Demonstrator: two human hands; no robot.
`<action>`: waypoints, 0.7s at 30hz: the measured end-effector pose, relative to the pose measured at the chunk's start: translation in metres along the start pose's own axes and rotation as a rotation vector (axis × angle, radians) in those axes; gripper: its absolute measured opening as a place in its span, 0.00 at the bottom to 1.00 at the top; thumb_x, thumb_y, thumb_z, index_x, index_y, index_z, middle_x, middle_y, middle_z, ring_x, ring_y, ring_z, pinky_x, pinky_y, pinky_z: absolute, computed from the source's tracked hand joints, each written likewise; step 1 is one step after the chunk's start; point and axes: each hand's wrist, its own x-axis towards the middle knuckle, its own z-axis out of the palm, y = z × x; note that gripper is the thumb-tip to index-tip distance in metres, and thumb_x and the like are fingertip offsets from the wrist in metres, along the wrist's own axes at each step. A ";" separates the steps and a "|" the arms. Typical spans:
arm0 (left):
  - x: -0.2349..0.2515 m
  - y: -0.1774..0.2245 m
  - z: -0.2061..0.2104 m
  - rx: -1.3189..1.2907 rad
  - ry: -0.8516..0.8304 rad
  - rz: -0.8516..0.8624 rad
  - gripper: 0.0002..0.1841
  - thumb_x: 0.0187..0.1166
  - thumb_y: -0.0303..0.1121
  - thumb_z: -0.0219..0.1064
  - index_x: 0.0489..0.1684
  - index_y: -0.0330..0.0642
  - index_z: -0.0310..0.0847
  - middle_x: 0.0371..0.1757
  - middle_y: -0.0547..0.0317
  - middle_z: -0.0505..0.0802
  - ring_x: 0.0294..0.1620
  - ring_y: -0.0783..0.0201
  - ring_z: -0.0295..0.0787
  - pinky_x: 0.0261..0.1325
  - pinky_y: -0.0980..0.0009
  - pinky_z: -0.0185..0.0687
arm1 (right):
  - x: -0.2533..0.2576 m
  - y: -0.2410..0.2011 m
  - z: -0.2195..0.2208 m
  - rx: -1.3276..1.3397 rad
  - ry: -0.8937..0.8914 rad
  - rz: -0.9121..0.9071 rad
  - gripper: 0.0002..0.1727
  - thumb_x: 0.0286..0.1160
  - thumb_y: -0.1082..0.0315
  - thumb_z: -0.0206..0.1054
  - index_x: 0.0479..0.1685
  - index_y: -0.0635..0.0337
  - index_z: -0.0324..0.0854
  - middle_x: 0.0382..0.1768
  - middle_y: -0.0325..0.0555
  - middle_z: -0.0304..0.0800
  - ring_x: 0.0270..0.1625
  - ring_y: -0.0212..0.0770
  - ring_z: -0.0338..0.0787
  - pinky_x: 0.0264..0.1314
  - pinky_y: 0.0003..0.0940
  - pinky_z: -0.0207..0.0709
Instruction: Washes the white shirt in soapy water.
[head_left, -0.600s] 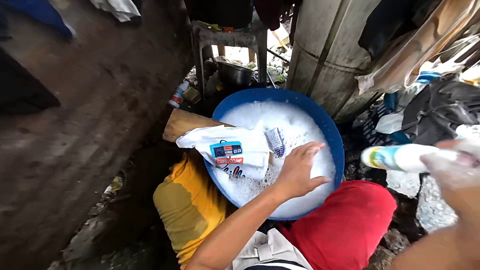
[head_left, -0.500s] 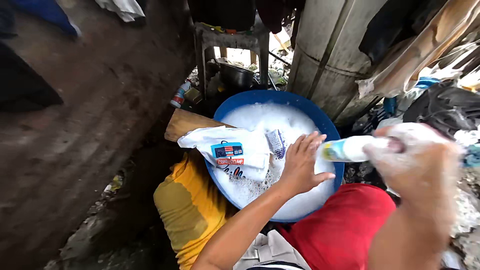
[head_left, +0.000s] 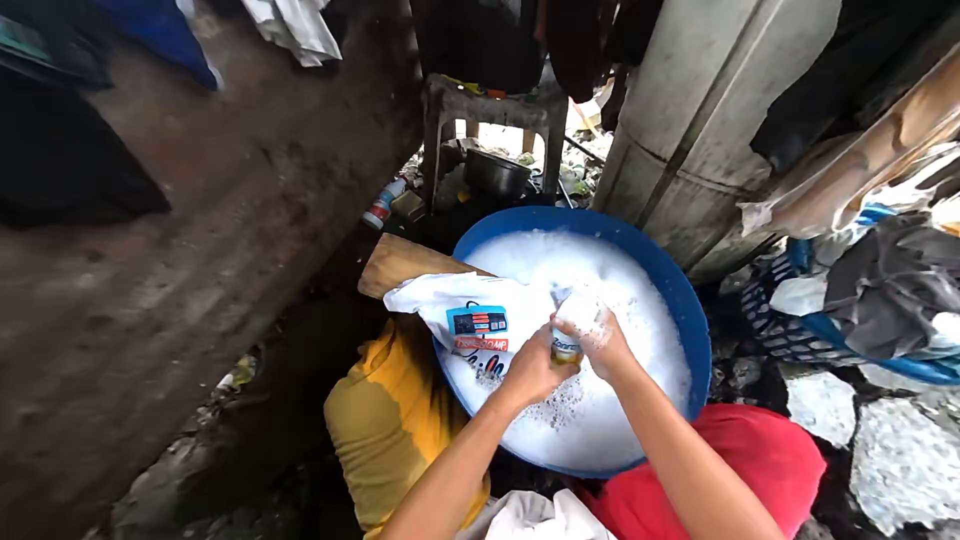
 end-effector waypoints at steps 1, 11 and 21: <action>0.002 -0.006 -0.011 0.134 -0.084 -0.009 0.41 0.72 0.40 0.79 0.85 0.35 0.65 0.75 0.36 0.82 0.78 0.40 0.76 0.82 0.41 0.65 | 0.003 0.004 -0.002 0.061 0.025 0.039 0.30 0.72 0.75 0.73 0.74 0.71 0.69 0.52 0.55 0.88 0.49 0.41 0.90 0.56 0.40 0.87; 0.025 -0.087 -0.087 0.819 0.123 -0.182 0.18 0.79 0.29 0.69 0.65 0.33 0.84 0.71 0.35 0.83 0.74 0.32 0.75 0.72 0.33 0.67 | 0.020 0.006 -0.052 0.273 0.044 0.095 0.43 0.63 0.88 0.68 0.82 0.57 0.56 0.55 0.52 0.84 0.50 0.43 0.91 0.53 0.43 0.89; 0.004 -0.102 -0.068 0.890 0.101 0.062 0.10 0.80 0.22 0.63 0.50 0.28 0.88 0.54 0.36 0.91 0.61 0.36 0.86 0.66 0.38 0.73 | 0.014 0.006 -0.053 0.207 0.146 0.113 0.49 0.65 0.85 0.73 0.88 0.59 0.46 0.65 0.58 0.80 0.59 0.47 0.89 0.59 0.46 0.87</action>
